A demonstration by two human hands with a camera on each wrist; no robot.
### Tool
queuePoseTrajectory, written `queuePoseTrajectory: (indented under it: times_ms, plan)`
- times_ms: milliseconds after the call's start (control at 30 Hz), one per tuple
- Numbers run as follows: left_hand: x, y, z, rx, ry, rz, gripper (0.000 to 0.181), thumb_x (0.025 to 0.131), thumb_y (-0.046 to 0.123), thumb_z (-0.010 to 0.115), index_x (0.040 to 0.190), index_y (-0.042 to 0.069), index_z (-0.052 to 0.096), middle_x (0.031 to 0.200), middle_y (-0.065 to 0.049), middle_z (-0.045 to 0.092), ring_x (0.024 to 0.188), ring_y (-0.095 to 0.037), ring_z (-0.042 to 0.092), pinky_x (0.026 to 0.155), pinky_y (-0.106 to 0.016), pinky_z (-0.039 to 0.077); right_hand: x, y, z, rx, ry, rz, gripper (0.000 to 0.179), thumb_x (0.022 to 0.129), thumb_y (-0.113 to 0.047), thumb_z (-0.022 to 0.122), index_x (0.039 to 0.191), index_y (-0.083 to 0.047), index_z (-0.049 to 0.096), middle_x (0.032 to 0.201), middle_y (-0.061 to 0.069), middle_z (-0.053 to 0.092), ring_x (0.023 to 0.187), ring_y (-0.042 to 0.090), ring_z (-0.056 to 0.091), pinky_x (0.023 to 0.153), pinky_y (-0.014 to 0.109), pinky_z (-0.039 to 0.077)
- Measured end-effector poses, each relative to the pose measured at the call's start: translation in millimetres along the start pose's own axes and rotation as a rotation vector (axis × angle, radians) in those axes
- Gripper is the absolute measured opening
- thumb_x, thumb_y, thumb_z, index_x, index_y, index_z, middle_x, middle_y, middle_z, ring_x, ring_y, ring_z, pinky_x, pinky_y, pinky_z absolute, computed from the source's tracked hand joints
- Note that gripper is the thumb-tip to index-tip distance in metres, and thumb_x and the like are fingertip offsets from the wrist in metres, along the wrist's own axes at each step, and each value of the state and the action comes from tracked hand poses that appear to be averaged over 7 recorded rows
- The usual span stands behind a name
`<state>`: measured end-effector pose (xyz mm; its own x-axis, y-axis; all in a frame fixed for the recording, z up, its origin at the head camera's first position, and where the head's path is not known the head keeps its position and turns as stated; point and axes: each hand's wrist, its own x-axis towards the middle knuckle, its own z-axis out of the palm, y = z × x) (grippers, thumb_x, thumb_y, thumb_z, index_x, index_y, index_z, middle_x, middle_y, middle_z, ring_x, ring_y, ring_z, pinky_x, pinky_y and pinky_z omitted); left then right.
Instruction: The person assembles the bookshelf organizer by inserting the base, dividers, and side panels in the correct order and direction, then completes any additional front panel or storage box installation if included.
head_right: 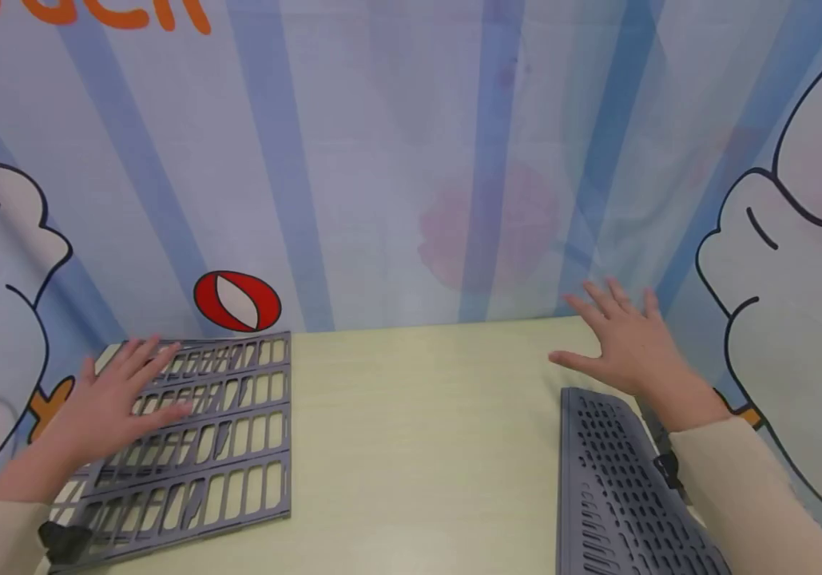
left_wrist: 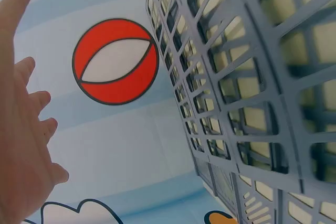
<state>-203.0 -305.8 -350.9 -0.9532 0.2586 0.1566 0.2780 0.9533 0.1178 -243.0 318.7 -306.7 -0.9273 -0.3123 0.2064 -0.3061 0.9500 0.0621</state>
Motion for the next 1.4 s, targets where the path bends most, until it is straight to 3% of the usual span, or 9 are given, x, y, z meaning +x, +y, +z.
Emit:
queuePoseTrajectory:
  times_ms: [267, 433, 633, 967, 1133, 1267, 1400]
  plan:
    - [-24.5, 10.6, 9.7, -0.051, 0.020, 0.010, 0.094, 0.086, 0.062, 0.059, 0.156, 0.015, 0.017, 0.159, -0.022, 0.015, 0.146, -0.044, 0.004, 0.101, -0.078, -0.006, -49.7, 4, -4, 0.053, 0.134, -0.004, 0.096, 0.081, -0.058, 0.067, 0.151, -0.004, 0.029, 0.152, 0.029, 0.025, 0.146, 0.044, 0.003, 0.113, 0.063, -0.005]
    - [-40.5, 15.9, 20.4, -0.093, -0.005, -0.005, 0.091, 0.086, 0.061, 0.060, 0.156, 0.019, 0.019, 0.158, -0.021, 0.019, 0.144, -0.046, 0.009, 0.100, -0.079, -0.005, -80.9, 6, 2, 0.066, 0.197, -0.016, 0.098, 0.077, -0.054, 0.073, 0.147, 0.002, 0.033, 0.151, 0.031, 0.026, 0.146, 0.042, 0.001, 0.114, 0.061, -0.004]
    - [-53.6, 17.3, 34.6, -0.131, -0.053, -0.022, 0.090, 0.086, 0.060, 0.061, 0.156, 0.023, 0.017, 0.158, -0.019, 0.020, 0.142, -0.048, 0.014, 0.097, -0.081, 0.001, -112.4, 4, 15, 0.079, 0.160, 0.063, 0.104, 0.073, -0.054, 0.076, 0.144, 0.008, 0.033, 0.149, 0.035, 0.026, 0.145, 0.043, -0.004, 0.112, 0.062, -0.008]
    - [-66.8, 21.5, 47.9, -0.144, -0.039, -0.028, 0.089, 0.082, 0.059, 0.066, 0.153, 0.020, 0.029, 0.152, -0.020, 0.031, 0.137, -0.048, 0.025, 0.095, -0.081, 0.012, -148.0, -1, 43, 0.184, 0.151, 0.106, 0.101, 0.072, -0.046, 0.081, 0.141, 0.012, 0.035, 0.147, 0.037, 0.027, 0.145, 0.044, -0.005, 0.110, 0.064, -0.010]
    - [-70.2, 22.7, 53.8, -0.128, -0.059, -0.031, 0.089, 0.082, 0.060, 0.065, 0.153, 0.020, 0.029, 0.150, -0.020, 0.034, 0.135, -0.049, 0.029, 0.092, -0.081, 0.015, -160.7, -6, 57, 0.248, 0.090, 0.147, 0.097, 0.076, -0.044, 0.079, 0.141, 0.012, 0.035, 0.144, 0.037, 0.027, 0.143, 0.048, -0.004, 0.106, 0.071, 0.000]
    - [-71.1, 23.3, 58.1, -0.125, -0.078, -0.046, 0.090, 0.082, 0.063, 0.064, 0.153, 0.021, 0.029, 0.150, -0.018, 0.034, 0.135, -0.047, 0.029, 0.091, -0.082, 0.014, -165.2, -8, 64, 0.340, -0.030, 0.217, 0.098, 0.081, -0.046, 0.074, 0.146, 0.010, 0.027, 0.146, 0.038, 0.023, 0.140, 0.054, -0.003, 0.098, 0.075, 0.013]
    - [-72.2, 23.0, 61.4, -0.143, -0.110, -0.060, 0.091, 0.081, 0.065, 0.063, 0.153, 0.022, 0.029, 0.150, -0.017, 0.034, 0.135, -0.047, 0.029, 0.090, -0.082, 0.013, -166.2, -4, 70, 0.366, -0.176, 0.280, 0.101, 0.083, -0.055, 0.067, 0.147, 0.010, 0.023, 0.145, 0.040, 0.020, 0.135, 0.060, 0.002, 0.089, 0.077, 0.024]
